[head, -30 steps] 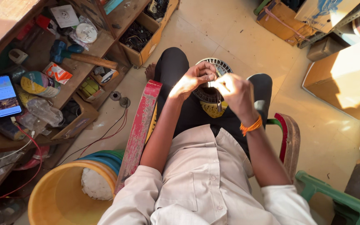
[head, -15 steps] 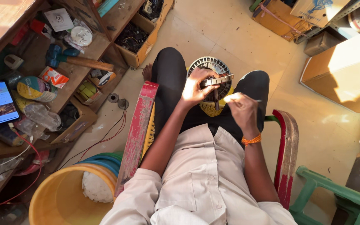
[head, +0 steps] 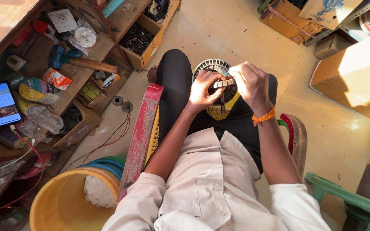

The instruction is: The person sits on a chair and uses a small tool to scrape or clean the surface of a cylindrical electrical component held in their hands. They repeatedly rotate the component and work on different sections of its surface.

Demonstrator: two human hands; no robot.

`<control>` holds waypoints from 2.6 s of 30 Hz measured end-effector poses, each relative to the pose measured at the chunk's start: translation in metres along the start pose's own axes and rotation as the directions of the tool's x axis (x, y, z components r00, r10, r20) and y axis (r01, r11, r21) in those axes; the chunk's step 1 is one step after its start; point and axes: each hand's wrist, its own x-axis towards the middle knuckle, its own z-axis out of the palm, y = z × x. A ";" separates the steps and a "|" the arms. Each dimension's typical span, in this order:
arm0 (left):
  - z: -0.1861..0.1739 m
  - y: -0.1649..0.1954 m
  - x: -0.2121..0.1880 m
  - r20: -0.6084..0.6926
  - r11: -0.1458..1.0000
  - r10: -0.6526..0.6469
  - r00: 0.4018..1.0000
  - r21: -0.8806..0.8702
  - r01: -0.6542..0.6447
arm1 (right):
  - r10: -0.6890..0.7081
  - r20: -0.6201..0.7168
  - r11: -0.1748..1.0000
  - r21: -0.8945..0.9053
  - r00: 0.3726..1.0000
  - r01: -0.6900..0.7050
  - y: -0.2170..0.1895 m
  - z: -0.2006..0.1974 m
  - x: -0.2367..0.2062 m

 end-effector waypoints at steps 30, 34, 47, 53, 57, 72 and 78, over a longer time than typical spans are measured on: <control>-0.018 -0.002 0.007 0.106 0.941 0.021 0.994 -0.339 0.016 | 0.470 0.082 0.855 0.203 0.879 -0.477 -0.033 0.030 -0.089; -0.008 0.000 0.007 0.039 0.992 0.013 0.999 -0.125 -0.008 | 0.448 0.062 0.856 0.260 0.892 -0.448 -0.018 0.019 -0.091; -0.002 0.001 0.000 -0.010 0.997 0.034 0.999 -0.068 -0.035 | 0.129 0.047 0.980 0.147 0.991 -0.135 -0.006 -0.004 -0.005; -0.011 -0.005 0.005 0.163 0.907 -0.130 0.978 -0.379 0.184 | 0.122 0.161 0.992 -0.058 0.979 -0.114 0.015 0.009 0.023; -0.011 -0.013 0.015 0.254 0.340 -0.399 0.881 -0.851 0.400 | 0.015 0.257 0.993 -0.118 0.966 0.016 0.023 0.018 0.026; -0.003 -0.034 0.027 0.349 0.511 -0.201 0.915 -0.760 0.402 | 0.200 0.141 0.978 0.035 0.970 -0.207 0.007 0.019 -0.044; -0.007 -0.027 0.022 0.241 0.800 -0.182 0.953 -0.527 0.286 | 0.203 0.004 0.977 0.066 0.979 -0.203 -0.013 0.030 -0.066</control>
